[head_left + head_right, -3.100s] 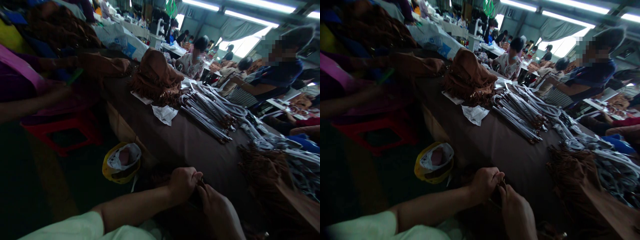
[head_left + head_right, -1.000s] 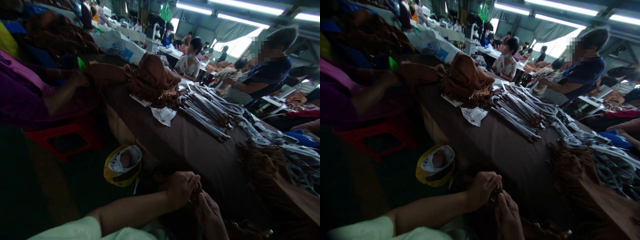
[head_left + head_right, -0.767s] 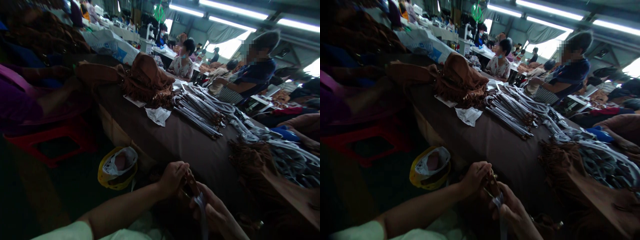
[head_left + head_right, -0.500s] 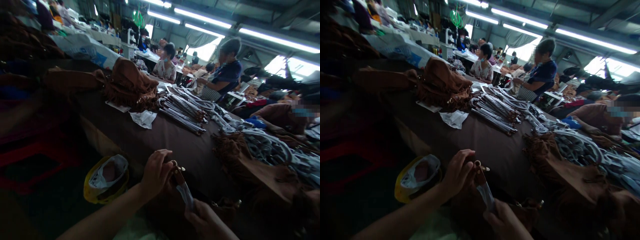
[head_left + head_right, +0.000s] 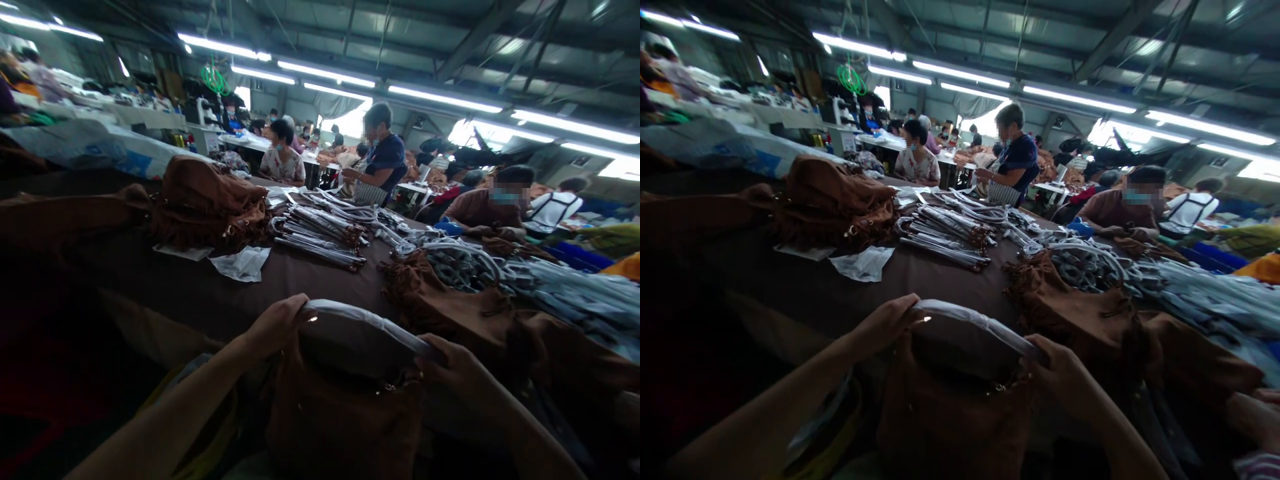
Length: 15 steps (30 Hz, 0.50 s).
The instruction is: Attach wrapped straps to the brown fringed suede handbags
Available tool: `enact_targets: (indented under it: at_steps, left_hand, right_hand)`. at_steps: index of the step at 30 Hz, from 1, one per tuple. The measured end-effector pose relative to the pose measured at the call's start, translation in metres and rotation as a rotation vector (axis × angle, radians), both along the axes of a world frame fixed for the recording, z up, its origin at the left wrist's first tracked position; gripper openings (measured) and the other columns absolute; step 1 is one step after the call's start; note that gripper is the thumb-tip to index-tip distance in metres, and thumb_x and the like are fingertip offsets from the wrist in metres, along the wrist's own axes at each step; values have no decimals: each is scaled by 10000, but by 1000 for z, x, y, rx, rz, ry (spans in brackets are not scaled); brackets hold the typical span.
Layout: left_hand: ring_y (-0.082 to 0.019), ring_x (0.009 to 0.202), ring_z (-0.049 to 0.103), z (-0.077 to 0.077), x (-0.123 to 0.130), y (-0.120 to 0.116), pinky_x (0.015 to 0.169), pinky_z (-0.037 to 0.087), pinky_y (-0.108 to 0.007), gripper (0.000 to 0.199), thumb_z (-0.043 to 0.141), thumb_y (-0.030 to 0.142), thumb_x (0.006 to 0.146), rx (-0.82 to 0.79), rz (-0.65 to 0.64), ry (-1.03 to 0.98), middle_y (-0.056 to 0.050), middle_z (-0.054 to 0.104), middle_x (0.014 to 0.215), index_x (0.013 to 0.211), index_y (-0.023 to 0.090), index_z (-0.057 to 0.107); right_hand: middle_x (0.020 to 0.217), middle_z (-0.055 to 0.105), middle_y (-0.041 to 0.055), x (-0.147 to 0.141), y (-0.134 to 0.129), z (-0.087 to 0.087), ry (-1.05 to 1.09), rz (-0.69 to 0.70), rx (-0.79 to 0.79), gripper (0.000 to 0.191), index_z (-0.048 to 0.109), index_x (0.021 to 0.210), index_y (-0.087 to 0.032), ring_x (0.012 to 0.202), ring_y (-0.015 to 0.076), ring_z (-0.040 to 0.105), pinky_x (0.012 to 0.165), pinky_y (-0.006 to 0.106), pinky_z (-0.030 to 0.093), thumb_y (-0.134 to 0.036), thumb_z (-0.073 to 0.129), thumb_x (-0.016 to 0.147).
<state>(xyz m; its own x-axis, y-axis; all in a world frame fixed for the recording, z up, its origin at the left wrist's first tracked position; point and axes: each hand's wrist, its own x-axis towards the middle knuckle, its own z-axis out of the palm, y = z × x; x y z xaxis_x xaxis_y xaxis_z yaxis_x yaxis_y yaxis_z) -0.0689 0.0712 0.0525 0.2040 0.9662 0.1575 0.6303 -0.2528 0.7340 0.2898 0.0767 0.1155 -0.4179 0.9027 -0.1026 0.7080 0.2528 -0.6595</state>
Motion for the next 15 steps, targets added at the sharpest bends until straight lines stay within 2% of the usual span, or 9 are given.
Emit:
enact_targets:
  at_steps: [2, 3, 4, 6, 7, 8, 10, 12, 15]
  left_hand:
    - [-178, 750, 564, 8, 4, 8, 709, 408, -274, 378, 349, 493, 931, -83, 20, 80, -34, 619, 822, 921, 180, 561]
    - [-200, 833, 580, 14, 10, 11, 773, 415, -300, 375, 397, 492, 912, -67, 23, 136, -61, 636, 906, 981, 167, 571]
    - [-231, 962, 574, 24, 19, 12, 860, 405, -333, 401, 467, 488, 879, -10, 18, 193, -97, 631, 1039, 1078, 153, 562]
    - [-279, 1234, 438, 48, 47, 13, 1026, 312, -388, 639, 608, 482, 791, 181, -42, 276, -147, 499, 1326, 1302, 135, 444]
    - [-279, 1302, 371, 62, 66, 13, 1069, 272, -394, 750, 636, 495, 767, 269, -102, 289, -147, 436, 1396, 1371, 137, 371]
    - [-263, 1318, 360, 76, 86, 13, 1082, 265, -386, 776, 618, 520, 781, 321, -182, 290, -135, 429, 1409, 1399, 145, 337]
    - [-265, 1272, 425, 99, 129, 16, 1056, 313, -385, 732, 560, 573, 807, 340, -296, 310, -137, 501, 1340, 1370, 138, 390]
    - [-284, 1108, 560, 111, 167, 24, 946, 412, -387, 565, 572, 512, 810, 223, -338, 391, -140, 623, 1147, 1223, 128, 540]
    - [-264, 898, 637, 107, 202, 41, 775, 462, -331, 228, 608, 319, 774, -53, -376, 415, -123, 676, 926, 912, 147, 667]
  right_hand:
    - [848, 681, 32, 16, 9, -2, -9, -83, 101, 365, 622, 1127, -152, 712, 191, 609, 635, 274, 446, -404, 537, 876]
    - [913, 683, 52, 19, 12, -3, -25, -105, 160, 371, 632, 1125, -157, 782, 208, 623, 690, 289, 458, -419, 515, 891]
    - [973, 679, 66, 20, 14, -4, -44, -113, 212, 367, 646, 1113, -167, 854, 222, 629, 749, 303, 462, -426, 493, 904]
    - [1044, 670, 74, 15, 15, -6, -73, -109, 299, 355, 666, 1092, -198, 948, 234, 628, 827, 321, 455, -424, 446, 929]
    - [1043, 670, 68, 12, 15, -7, -90, -107, 336, 345, 668, 1090, -219, 947, 231, 635, 821, 319, 460, -421, 438, 932]
    - [1025, 672, 60, 8, 15, -8, -108, -112, 375, 330, 666, 1094, -239, 917, 225, 648, 788, 310, 470, -412, 435, 933]
    - [997, 677, 52, 5, 14, -8, -120, -122, 457, 304, 657, 1106, -268, 849, 210, 666, 708, 290, 481, -363, 428, 931]
    - [999, 684, 56, 11, 14, -10, -70, -180, 531, 306, 629, 1151, -274, 827, 207, 672, 683, 286, 487, -326, 442, 914]
    - [1012, 696, 65, 30, 9, -23, 95, -442, 537, 423, 554, 1233, -237, 830, 221, 678, 711, 309, 514, -412, 547, 848]
